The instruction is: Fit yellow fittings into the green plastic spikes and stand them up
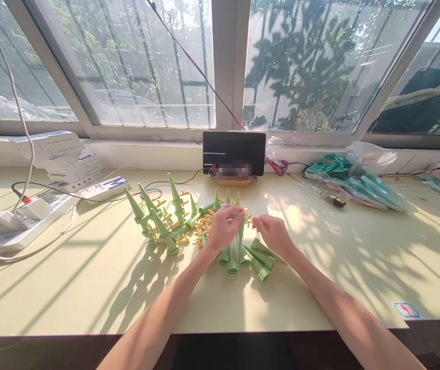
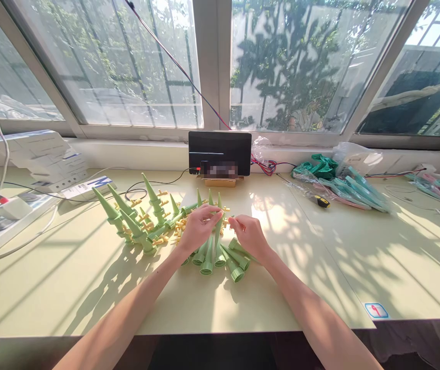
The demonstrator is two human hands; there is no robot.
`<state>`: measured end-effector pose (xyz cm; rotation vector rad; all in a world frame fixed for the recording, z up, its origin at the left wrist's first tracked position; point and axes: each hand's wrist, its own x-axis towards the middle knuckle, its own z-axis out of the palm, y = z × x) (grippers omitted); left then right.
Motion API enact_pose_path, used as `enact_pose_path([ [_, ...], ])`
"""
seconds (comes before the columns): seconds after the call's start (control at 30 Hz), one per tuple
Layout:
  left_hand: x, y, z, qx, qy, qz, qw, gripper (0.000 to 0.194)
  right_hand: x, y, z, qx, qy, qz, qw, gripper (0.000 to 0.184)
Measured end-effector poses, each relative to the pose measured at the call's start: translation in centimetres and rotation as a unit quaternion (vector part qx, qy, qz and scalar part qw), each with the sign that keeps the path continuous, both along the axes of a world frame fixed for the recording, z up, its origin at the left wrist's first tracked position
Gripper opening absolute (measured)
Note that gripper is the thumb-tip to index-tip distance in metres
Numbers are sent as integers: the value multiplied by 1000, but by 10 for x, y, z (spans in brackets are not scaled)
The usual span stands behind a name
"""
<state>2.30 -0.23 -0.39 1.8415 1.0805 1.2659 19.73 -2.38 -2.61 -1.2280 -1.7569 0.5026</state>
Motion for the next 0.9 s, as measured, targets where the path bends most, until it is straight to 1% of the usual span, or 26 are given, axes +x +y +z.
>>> enact_pose_path([
  [0.07, 0, 0, 0, 1, -2, -1, 1000, 26, 0, 0, -1, -9, -2, 0, 1000, 47],
  [0.13, 0, 1, -1, 2, -3, 3, 1000, 26, 0, 0, 0, -8, 0, -2, 1000, 45],
  [0.27, -1, 2, -2, 0, -2, 21, 1000, 27, 0, -1, 4, -4, 16, -3, 1000, 26],
  [0.43, -2, 3, -1, 4, 0, 26, 1000, 27, -1, -1, 5, -9, 24, 25, 999, 20],
  [0.5, -1, 2, 0, 4, 1, 21, 1000, 27, -1, -1, 4, -8, 9, 26, 1000, 22],
  [0.67, 1, -1, 1, 0, -7, 0, 1000, 27, 0, -2, 2, -25, -11, 31, 999, 43],
  [0.73, 1, -2, 1, -2, -6, -2, 1000, 27, 0, -2, 2, -30, -11, 32, 999, 48],
  [0.8, 1, -1, 2, -3, -2, 4, 1000, 26, 0, -3, 3, -26, -14, 23, 999, 46],
  [0.9, 0, 0, 3, -7, 2, 16, 1000, 26, 0, -3, 5, -14, -8, 12, 1000, 29],
])
